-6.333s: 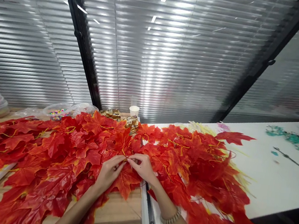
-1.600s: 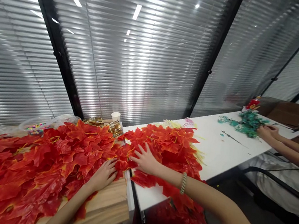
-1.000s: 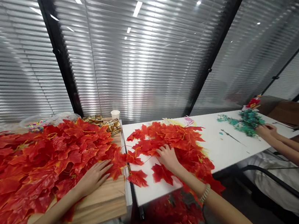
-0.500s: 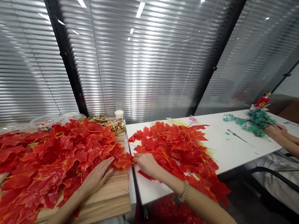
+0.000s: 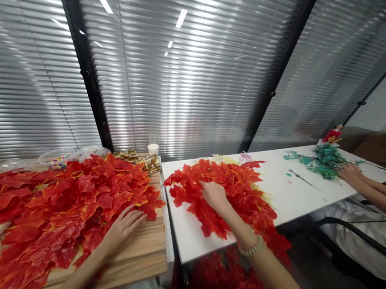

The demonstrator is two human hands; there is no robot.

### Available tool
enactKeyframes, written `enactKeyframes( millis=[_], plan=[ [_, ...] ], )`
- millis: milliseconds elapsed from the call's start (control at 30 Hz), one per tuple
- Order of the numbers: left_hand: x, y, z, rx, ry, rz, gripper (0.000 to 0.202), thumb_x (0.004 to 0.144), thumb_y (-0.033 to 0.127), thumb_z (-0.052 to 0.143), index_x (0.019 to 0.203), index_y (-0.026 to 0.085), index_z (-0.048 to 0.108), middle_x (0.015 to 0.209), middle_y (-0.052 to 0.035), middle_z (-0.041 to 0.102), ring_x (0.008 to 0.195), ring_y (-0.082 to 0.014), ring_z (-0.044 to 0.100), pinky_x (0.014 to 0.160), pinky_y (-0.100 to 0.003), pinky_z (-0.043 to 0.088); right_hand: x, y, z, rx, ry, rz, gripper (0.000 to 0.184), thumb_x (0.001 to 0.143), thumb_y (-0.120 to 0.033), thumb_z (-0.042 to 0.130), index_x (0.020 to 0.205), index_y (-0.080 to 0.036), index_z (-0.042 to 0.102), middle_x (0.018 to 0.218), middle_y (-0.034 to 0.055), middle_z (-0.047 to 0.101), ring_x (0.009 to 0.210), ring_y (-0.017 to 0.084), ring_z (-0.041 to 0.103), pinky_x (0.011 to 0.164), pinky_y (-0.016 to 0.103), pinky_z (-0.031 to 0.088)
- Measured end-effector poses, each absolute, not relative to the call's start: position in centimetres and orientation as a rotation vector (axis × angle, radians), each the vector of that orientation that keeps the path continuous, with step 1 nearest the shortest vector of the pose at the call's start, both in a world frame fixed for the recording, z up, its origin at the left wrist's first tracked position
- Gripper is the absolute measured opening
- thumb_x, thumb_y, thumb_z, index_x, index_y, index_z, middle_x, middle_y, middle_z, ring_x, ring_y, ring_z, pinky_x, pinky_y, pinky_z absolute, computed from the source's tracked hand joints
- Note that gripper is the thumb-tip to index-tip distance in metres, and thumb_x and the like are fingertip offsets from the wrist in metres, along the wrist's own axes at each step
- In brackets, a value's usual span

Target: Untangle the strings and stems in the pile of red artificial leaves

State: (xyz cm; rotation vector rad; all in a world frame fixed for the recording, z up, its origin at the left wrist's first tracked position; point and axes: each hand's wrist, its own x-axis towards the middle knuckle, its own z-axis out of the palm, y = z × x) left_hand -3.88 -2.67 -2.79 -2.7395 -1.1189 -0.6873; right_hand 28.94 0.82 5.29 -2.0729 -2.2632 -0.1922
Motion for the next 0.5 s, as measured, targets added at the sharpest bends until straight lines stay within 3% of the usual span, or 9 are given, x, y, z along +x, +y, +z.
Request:
enactKeyframes(
  millis=[200, 267, 367, 433, 500],
  plan=[
    [-0.9, -5.8, 0.0, -2.810, -1.290, -0.698, 0.033, 0.088, 0.024, 0.036, 0.118, 0.022, 0.049, 0.120, -0.0080, 0.054, 0.113, -0.0193, 0.047, 0.102, -0.043, 0.031, 28.2, -3.4, 5.1, -1.881, -2.419, -0.172, 0.024, 0.085, -0.017, 0.041, 0.088, -0.016, 0.064, 0.093, 0.0129, 0.063, 0.093, 0.024, 0.054, 0.078, 0.031, 0.037],
    [1.4, -6.6, -0.4, -2.922, -1.357, -0.649, 0.044, 0.089, 0.031, 0.033, 0.132, 0.022, 0.032, 0.132, -0.0100, 0.043, 0.121, -0.0192, 0.040, 0.100, -0.038, 0.034, 28.1, -4.0, 3.7, -1.834, -2.474, -0.130, 0.021, 0.084, -0.017, 0.044, 0.085, -0.016, 0.065, 0.092, 0.0119, 0.063, 0.094, 0.024, 0.054, 0.083, 0.033, 0.035],
    [5.4, -6.5, -2.0, -3.037, -1.360, -0.504, 0.061, 0.087, 0.044, 0.031, 0.139, 0.021, 0.010, 0.146, -0.0118, 0.017, 0.132, -0.0234, 0.019, 0.103, -0.042, 0.027, 28.1, -5.1, 1.6, -1.750, -2.485, -0.090, 0.017, 0.083, -0.020, 0.049, 0.087, -0.017, 0.066, 0.099, 0.0110, 0.062, 0.103, 0.025, 0.050, 0.091, 0.038, 0.032],
    [7.8, -5.8, -3.3, -3.003, -1.392, -0.382, 0.065, 0.087, 0.049, 0.027, 0.140, 0.016, 0.009, 0.145, -0.0155, 0.018, 0.132, -0.0271, 0.016, 0.103, -0.046, 0.024, 28.1, -6.6, 1.6, -1.658, -2.464, -0.094, 0.017, 0.082, -0.020, 0.051, 0.092, -0.018, 0.065, 0.110, 0.0113, 0.058, 0.109, 0.025, 0.047, 0.094, 0.041, 0.031],
    [9.7, -4.8, -4.3, -2.901, -1.409, -0.236, 0.065, 0.087, 0.049, 0.025, 0.138, 0.009, 0.018, 0.142, -0.0210, 0.025, 0.131, -0.0326, 0.019, 0.100, -0.052, 0.024, 27.8, -9.1, 3.5, -1.563, -2.422, -0.097, 0.019, 0.082, -0.018, 0.052, 0.096, -0.016, 0.064, 0.114, 0.0125, 0.056, 0.109, 0.025, 0.048, 0.092, 0.040, 0.035]
  ],
)
